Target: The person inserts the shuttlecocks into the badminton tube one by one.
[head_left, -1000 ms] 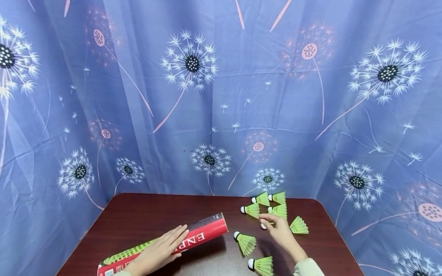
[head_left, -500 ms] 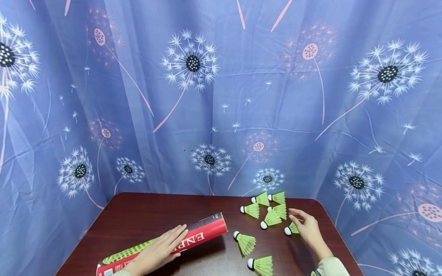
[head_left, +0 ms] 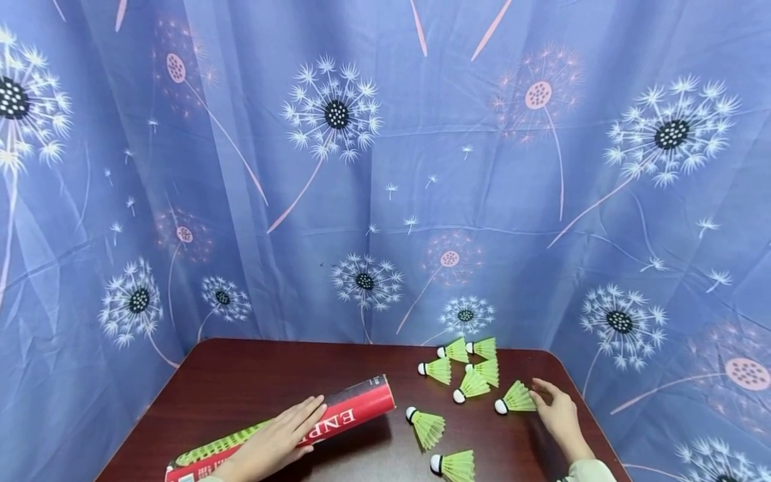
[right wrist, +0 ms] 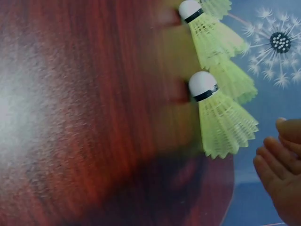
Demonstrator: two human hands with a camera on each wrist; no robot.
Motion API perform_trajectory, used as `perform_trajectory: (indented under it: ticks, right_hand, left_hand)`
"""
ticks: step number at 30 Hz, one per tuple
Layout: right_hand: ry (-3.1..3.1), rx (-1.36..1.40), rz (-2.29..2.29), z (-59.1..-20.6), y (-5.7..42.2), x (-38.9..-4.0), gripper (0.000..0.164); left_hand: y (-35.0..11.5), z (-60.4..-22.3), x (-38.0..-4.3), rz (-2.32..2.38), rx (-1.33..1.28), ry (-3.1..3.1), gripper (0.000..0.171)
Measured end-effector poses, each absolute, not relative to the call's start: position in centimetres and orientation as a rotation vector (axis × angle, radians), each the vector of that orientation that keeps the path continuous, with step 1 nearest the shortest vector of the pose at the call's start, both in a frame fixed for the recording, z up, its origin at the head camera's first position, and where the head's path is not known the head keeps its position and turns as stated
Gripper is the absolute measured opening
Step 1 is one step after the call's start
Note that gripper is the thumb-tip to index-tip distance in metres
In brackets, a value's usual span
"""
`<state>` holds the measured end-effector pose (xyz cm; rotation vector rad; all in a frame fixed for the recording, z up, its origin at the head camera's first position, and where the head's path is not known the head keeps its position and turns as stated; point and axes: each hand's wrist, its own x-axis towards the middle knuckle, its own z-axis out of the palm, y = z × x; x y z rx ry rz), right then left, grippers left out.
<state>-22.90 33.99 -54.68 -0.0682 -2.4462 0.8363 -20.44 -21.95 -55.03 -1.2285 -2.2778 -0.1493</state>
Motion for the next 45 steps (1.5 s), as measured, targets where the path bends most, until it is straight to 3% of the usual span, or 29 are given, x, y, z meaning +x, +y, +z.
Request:
perform_trajectory:
  ticks: [7,21,32,39,45]
  right_hand:
    - [-2.577,-0.176,0.909,-55.7,34.2,-22.5,0.032]
    - [-2.511,-0.251,0.890,-56.8,33.8,-22.3,0.010]
    - [-2.479,-0.222,0.835,-57.1,33.9,-22.0,0.005]
    - [-2.451,-0.175,0.795,-57.0,34.2,-21.6,0.004]
    - [-2.417,-0.165,0.788,-56.7,34.1,-21.1,0.004]
  left_hand:
    - [-21.9,-55.0,-20.4,-0.159,-1.252,-2.239,0.080]
    - [-21.9,-54.9,-20.4,-0.155,-1.244,-2.271,0.086]
    - [-22.0,-54.8,-20.5,-0.165,-1.249,-2.243,0.077]
    - [-21.9,-54.9,-20.5,-0.156,-1.245,-2.242,0.087]
    - [-22.1,-54.9,-20.4,-0.172,-1.262,-2.237,0.074]
